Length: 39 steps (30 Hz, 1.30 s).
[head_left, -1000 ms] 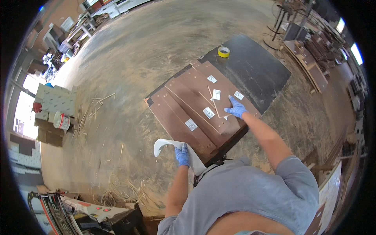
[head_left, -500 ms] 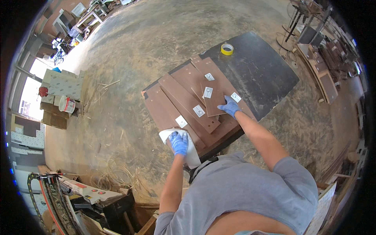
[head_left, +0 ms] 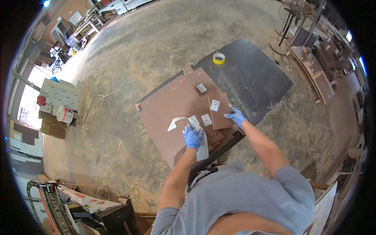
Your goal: The person wipes the surface of large brown wood panels with a white cloth, removes small wood scraps, and stacks the panels. The person then uses a computer mouse at a control panel and later uses a spray gun to apply a substance to a large board.
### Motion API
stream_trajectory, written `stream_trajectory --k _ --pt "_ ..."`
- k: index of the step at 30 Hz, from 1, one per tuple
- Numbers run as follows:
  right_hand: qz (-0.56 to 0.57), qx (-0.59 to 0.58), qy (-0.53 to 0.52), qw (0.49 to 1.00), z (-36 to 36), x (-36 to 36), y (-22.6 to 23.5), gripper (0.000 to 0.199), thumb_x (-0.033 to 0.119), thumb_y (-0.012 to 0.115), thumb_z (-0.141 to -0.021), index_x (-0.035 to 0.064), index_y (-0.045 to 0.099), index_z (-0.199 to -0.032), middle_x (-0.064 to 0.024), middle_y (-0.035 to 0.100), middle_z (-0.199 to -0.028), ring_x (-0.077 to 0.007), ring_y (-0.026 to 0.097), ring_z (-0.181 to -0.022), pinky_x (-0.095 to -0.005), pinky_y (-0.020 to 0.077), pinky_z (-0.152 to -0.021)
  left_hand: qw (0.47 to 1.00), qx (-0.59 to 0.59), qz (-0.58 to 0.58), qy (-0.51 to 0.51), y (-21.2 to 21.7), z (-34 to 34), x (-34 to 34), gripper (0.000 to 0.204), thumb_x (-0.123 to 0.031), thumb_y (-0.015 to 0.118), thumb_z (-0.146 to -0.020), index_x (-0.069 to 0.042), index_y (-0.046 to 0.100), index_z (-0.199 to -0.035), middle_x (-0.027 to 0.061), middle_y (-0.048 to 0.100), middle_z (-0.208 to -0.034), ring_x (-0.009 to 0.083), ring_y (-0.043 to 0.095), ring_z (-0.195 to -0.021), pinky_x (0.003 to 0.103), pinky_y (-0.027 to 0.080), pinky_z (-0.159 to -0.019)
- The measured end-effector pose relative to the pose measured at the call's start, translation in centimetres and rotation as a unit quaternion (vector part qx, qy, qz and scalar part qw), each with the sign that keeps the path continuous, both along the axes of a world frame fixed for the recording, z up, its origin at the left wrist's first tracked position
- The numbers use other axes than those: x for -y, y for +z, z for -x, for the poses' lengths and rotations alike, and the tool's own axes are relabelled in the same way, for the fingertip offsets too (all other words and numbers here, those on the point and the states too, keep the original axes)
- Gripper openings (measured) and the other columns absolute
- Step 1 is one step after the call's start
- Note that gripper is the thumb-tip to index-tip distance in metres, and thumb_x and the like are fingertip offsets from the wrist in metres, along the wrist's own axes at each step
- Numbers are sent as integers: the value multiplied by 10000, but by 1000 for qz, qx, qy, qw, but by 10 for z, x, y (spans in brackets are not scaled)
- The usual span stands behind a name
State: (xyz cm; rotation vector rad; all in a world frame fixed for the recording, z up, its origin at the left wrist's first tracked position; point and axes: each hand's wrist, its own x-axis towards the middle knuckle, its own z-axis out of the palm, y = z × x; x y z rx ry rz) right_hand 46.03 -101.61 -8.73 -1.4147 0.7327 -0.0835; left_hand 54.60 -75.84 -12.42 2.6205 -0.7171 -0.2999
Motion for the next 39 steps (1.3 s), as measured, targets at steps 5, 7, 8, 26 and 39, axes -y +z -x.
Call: stream_trajectory --k 5,7,8,26,39 --pt "-32 -35 -126 991 16 74 -22 504 135 779 -709 34 557 -1151 -107 637 -1018 -209 599 -934 -339 488 -814 998 -41 24 -43 7 14 71 499 -456 479 -870 -72 599 -1166 259 247 -1446 440 242 -1320 518 145 -1095" --pt "14 1 -136 991 11 94 -15 511 129 787 -689 23 553 -1130 -116 622 -1032 -214 592 -941 -341 486 -823 996 -52 28 -62 10 18 89 520 -456 463 -881 -54 577 -1190 256 231 -1452 440 234 -1322 518 152 -1092" --pt "57 -14 -133 989 10 100 -13 536 128 786 -685 25 542 -1150 -115 615 -1045 -217 589 -945 -339 484 -831 994 -48 9 -94 11 17 98 532 -463 452 -883 -60 559 -1215 243 238 -1454 438 221 -1329 514 150 -1094" --pt "286 79 -211 932 39 73 -28 519 112 761 -695 31 553 -1164 -119 597 -1124 -231 564 -1024 -324 431 -923 987 47 18 -154 -15 40 23 463 -409 499 -866 -91 588 -1190 166 249 -1472 374 247 -1332 433 187 -1107" --pt "69 110 -386 913 71 42 -4 358 63 713 -736 21 578 -1065 -84 610 -1012 -221 588 -900 -366 496 -790 966 26 10 -258 5 35 -5 364 -335 583 -818 -81 646 -1070 165 323 -1421 395 283 -1286 466 235 -1071"
